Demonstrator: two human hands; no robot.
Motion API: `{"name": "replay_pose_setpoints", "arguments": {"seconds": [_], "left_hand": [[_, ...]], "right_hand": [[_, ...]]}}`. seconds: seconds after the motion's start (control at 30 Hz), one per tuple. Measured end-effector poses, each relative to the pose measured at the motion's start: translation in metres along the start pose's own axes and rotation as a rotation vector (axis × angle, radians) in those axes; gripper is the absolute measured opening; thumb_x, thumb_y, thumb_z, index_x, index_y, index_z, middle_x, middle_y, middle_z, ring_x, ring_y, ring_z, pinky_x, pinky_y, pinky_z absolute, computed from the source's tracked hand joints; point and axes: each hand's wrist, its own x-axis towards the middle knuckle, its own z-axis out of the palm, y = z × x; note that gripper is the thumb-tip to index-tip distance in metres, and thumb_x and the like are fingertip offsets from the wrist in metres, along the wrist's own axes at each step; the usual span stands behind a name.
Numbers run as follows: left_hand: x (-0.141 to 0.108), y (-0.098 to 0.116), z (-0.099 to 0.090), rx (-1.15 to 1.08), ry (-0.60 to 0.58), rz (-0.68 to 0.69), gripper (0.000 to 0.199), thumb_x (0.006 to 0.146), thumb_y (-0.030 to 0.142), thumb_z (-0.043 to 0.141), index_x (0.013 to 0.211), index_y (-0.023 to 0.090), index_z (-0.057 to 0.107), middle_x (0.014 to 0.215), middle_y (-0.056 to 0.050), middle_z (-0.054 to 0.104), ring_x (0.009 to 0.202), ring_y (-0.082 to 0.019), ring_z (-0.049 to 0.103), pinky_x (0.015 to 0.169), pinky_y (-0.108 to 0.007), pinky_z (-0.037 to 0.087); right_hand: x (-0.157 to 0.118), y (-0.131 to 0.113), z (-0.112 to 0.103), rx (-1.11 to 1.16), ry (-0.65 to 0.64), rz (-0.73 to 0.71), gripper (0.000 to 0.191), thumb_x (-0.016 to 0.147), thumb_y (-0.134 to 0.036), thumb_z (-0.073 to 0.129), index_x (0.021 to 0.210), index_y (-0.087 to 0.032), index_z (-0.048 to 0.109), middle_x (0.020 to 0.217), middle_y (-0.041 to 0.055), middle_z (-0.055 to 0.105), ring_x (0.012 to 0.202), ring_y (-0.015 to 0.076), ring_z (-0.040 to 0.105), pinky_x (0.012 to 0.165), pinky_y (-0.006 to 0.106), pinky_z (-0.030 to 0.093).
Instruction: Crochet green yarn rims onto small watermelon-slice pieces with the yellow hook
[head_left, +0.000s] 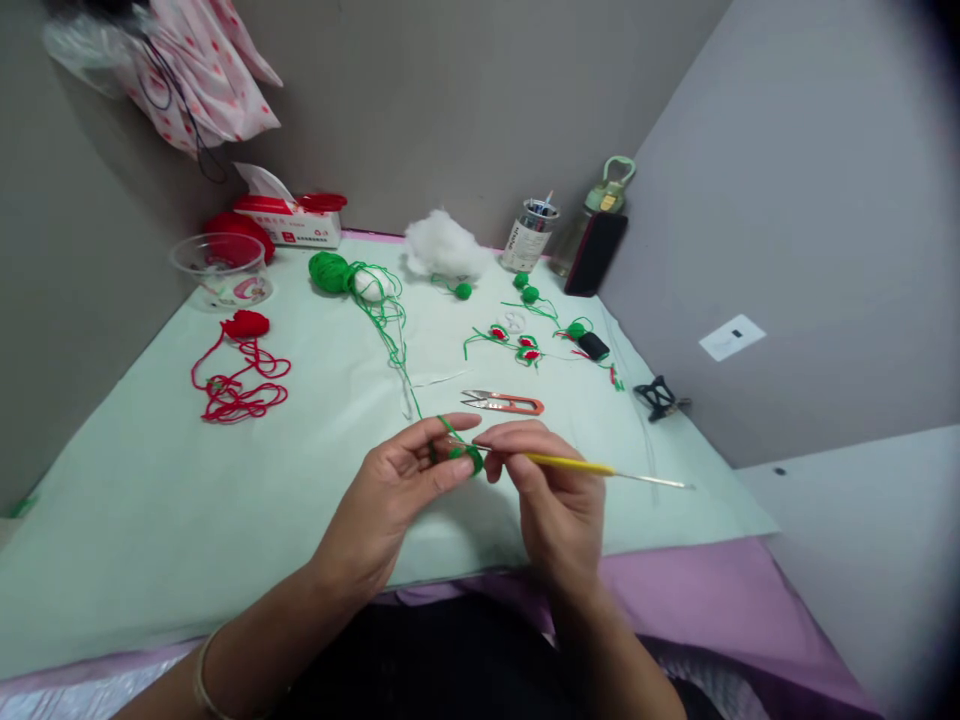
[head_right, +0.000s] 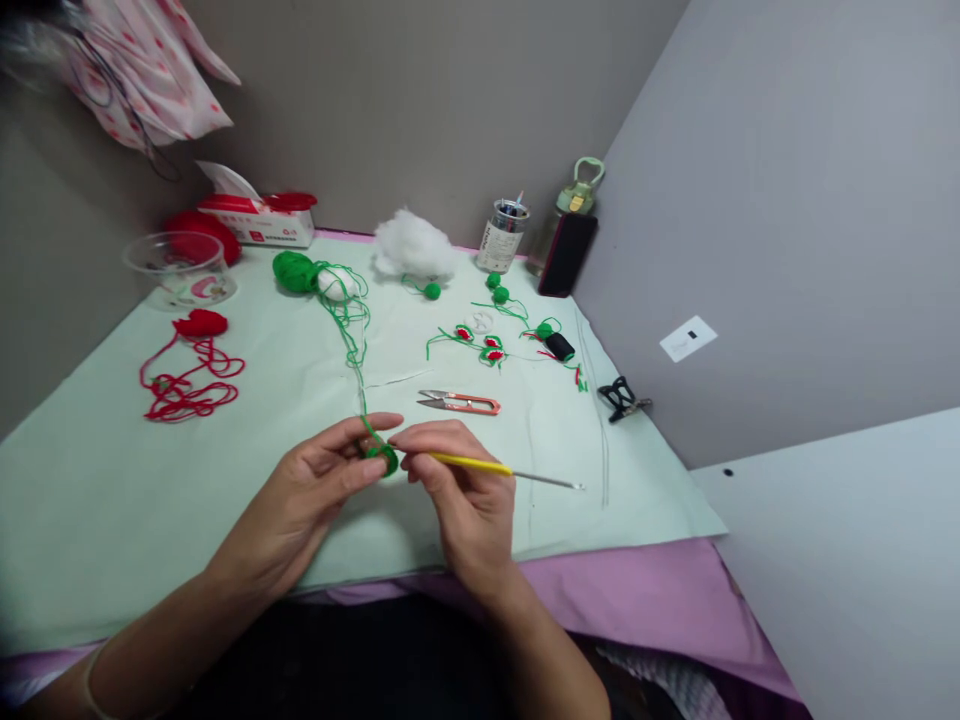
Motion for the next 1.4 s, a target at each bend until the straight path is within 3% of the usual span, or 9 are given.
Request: {"name": "replay_pose_setpoints", "arguments": {"seconds": [0.23, 0.33, 0.43, 0.6, 0.77, 0.87, 1.03, 1.2, 1.4], "left_hand": [[0.003, 0.004, -0.004, 0.037, -0.048, -0.021, 0.028, 0.078, 0.029, 0.09, 0.106, 0.029, 0.086, 0.083, 0.001, 0.069, 0.085, -0.014, 0.062, 0.086, -0.026, 0.048], [0.001, 0.005, -0.005, 0.049, -0.047, -0.019, 0.027, 0.08, 0.032, 0.089, 0.106, 0.028, 0.086, 0.085, 0.0, 0.067, 0.086, -0.015, 0.062, 0.086, -0.027, 0.047], [-0.001, 0.004, -0.006, 0.066, -0.029, 0.007, 0.026, 0.083, 0.033, 0.086, 0.109, 0.03, 0.086, 0.088, 0.0, 0.066, 0.088, -0.014, 0.062, 0.086, -0.025, 0.046], [-0.001, 0.003, -0.004, 0.014, -0.008, 0.054, 0.038, 0.08, 0.026, 0.089, 0.117, 0.034, 0.083, 0.082, 0.003, 0.063, 0.082, -0.01, 0.057, 0.079, -0.019, 0.045], [0.003, 0.006, -0.003, -0.206, -0.109, -0.146, 0.042, 0.082, 0.026, 0.088, 0.123, 0.027, 0.08, 0.079, 0.002, 0.067, 0.078, -0.01, 0.061, 0.082, -0.022, 0.05], [0.004, 0.007, -0.006, -0.249, -0.12, -0.202, 0.038, 0.081, 0.025, 0.088, 0.118, 0.022, 0.08, 0.09, -0.003, 0.073, 0.09, -0.015, 0.066, 0.093, -0.029, 0.052], [0.002, 0.003, -0.006, -0.029, -0.013, -0.005, 0.037, 0.08, 0.023, 0.089, 0.116, 0.028, 0.082, 0.082, 0.003, 0.067, 0.081, -0.01, 0.06, 0.081, -0.019, 0.048], [0.002, -0.003, -0.002, -0.015, -0.078, 0.013, 0.045, 0.081, 0.022, 0.089, 0.123, 0.036, 0.08, 0.086, 0.003, 0.071, 0.087, -0.011, 0.064, 0.087, -0.022, 0.049], [0.002, -0.005, 0.001, -0.073, -0.005, -0.006, 0.043, 0.078, 0.024, 0.091, 0.12, 0.029, 0.081, 0.083, 0.003, 0.071, 0.085, -0.011, 0.064, 0.087, -0.022, 0.049]], "right_hand": [[0.005, -0.001, -0.003, 0.343, -0.03, 0.144, 0.015, 0.104, -0.025, 0.061, 0.1, -0.024, 0.075, 0.096, 0.0029, 0.072, 0.072, 0.0117, 0.064, 0.066, 0.027, 0.053], [0.006, -0.003, -0.007, 0.342, -0.073, 0.135, 0.016, 0.105, -0.027, 0.059, 0.101, -0.024, 0.074, 0.096, 0.0033, 0.072, 0.071, 0.0118, 0.064, 0.065, 0.027, 0.053], [0.005, -0.007, -0.012, 0.122, -0.13, 0.019, 0.019, 0.107, -0.021, 0.053, 0.105, -0.024, 0.072, 0.096, 0.004, 0.071, 0.078, 0.0146, 0.067, 0.071, 0.031, 0.057], [-0.004, -0.014, -0.013, -0.522, -0.227, -0.331, 0.029, 0.1, -0.009, 0.058, 0.117, -0.029, 0.071, 0.106, 0.0053, 0.074, 0.094, 0.0189, 0.071, 0.079, 0.033, 0.062], [-0.01, -0.007, -0.011, -0.752, -0.246, -0.523, 0.052, 0.09, 0.001, 0.069, 0.133, -0.03, 0.069, 0.116, 0.0062, 0.073, 0.105, 0.0192, 0.072, 0.088, 0.032, 0.064], [-0.005, -0.004, -0.014, -0.548, -0.218, -0.41, 0.039, 0.098, -0.006, 0.063, 0.13, -0.027, 0.071, 0.114, 0.0068, 0.074, 0.104, 0.0197, 0.071, 0.086, 0.034, 0.063], [0.005, -0.004, -0.014, -0.056, -0.079, -0.09, 0.021, 0.105, -0.021, 0.057, 0.107, -0.026, 0.077, 0.093, 0.0044, 0.074, 0.078, 0.0174, 0.068, 0.066, 0.033, 0.059], [0.003, -0.006, -0.003, -0.216, -0.096, -0.179, 0.026, 0.099, -0.01, 0.064, 0.111, -0.028, 0.08, 0.107, 0.0063, 0.076, 0.1, 0.0188, 0.073, 0.082, 0.032, 0.062], [-0.008, 0.001, -0.001, -0.412, -0.053, -0.285, 0.041, 0.097, -0.004, 0.062, 0.126, -0.03, 0.074, 0.105, 0.005, 0.077, 0.097, 0.0196, 0.074, 0.082, 0.034, 0.063]]}}
